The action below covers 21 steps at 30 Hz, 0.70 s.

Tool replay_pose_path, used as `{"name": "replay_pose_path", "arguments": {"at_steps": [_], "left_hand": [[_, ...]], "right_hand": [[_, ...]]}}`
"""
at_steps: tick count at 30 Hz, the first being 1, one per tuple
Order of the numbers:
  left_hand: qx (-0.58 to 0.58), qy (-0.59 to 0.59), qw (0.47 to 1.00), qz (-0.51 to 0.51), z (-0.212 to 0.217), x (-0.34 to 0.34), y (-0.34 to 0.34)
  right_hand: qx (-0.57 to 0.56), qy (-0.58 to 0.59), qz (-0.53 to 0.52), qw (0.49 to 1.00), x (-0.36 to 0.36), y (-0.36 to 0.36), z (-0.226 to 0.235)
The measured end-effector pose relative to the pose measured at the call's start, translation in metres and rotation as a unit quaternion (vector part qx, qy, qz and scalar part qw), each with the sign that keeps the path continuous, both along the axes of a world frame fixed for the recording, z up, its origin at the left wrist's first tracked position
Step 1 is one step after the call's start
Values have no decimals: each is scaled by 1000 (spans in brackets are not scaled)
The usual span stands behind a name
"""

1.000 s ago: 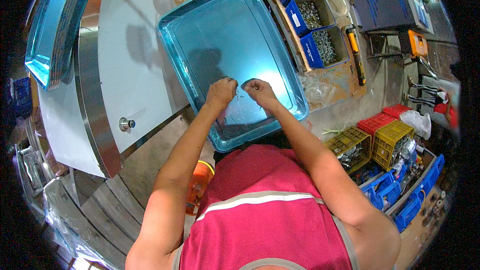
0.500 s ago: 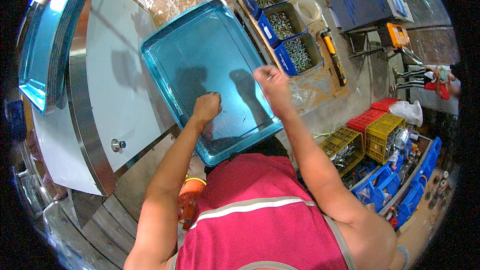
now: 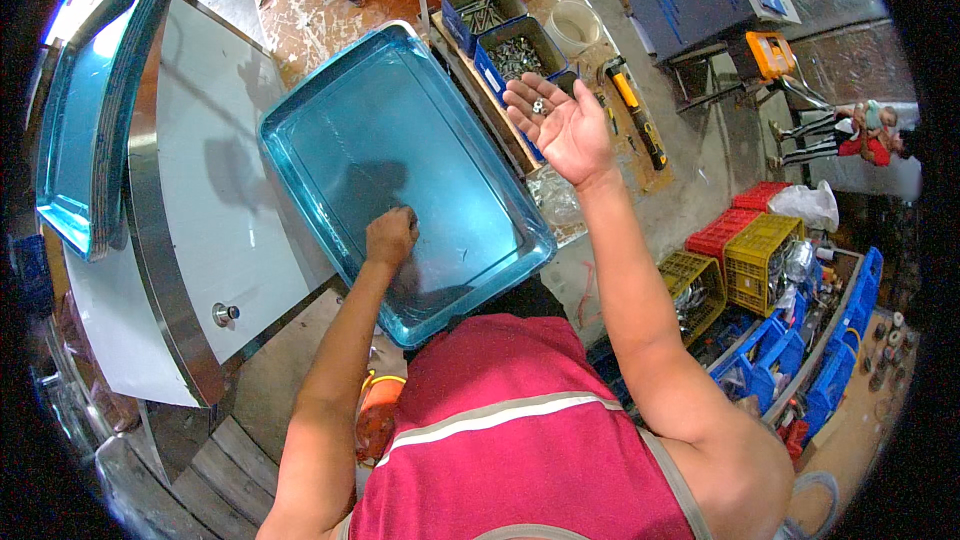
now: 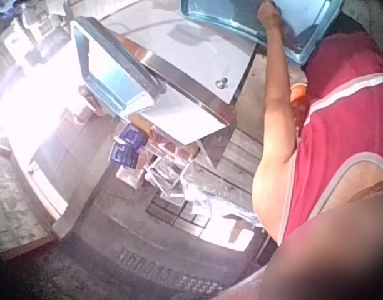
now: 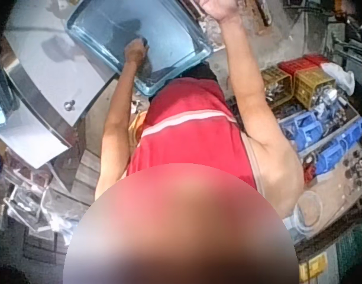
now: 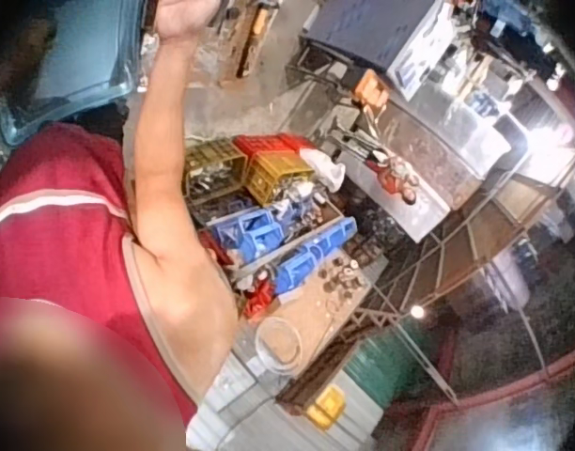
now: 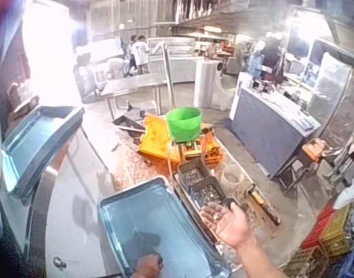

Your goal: The person sorts small metal fasteners from a blue tray into separate compartments of a divided container. They repeatedly pick up fasteners with both hands, separate them by type, and place them into the appropriate bins.

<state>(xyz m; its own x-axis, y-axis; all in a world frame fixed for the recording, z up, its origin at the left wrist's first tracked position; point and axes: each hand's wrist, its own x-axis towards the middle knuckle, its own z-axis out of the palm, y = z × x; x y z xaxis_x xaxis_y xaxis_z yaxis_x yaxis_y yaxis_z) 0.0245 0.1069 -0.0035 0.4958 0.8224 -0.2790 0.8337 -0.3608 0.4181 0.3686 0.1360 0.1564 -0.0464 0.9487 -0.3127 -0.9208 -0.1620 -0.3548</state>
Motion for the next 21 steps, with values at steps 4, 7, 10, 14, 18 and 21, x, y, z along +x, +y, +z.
{"name": "replay_pose_path", "arguments": {"at_steps": [4,7,10,14,18,21], "left_hand": [[7,-8,1000,-27,10,-2,-2],[-10,28,997,-70,13,0,7],[-24,58,992,-105,10,7,18],[-69,79,988,-112,9,10,28],[-108,-3,994,-16,31,10,26],[-85,-159,982,58,55,23,3]], "right_hand": [[0,17,28,999,-7,-14,6],[-10,36,57,998,-17,-25,5],[-49,28,80,995,-30,-34,0],[-45,38,118,991,-43,-48,-21],[-143,-62,161,975,-64,-67,-70],[-224,-75,214,948,-97,-87,-113]]}}
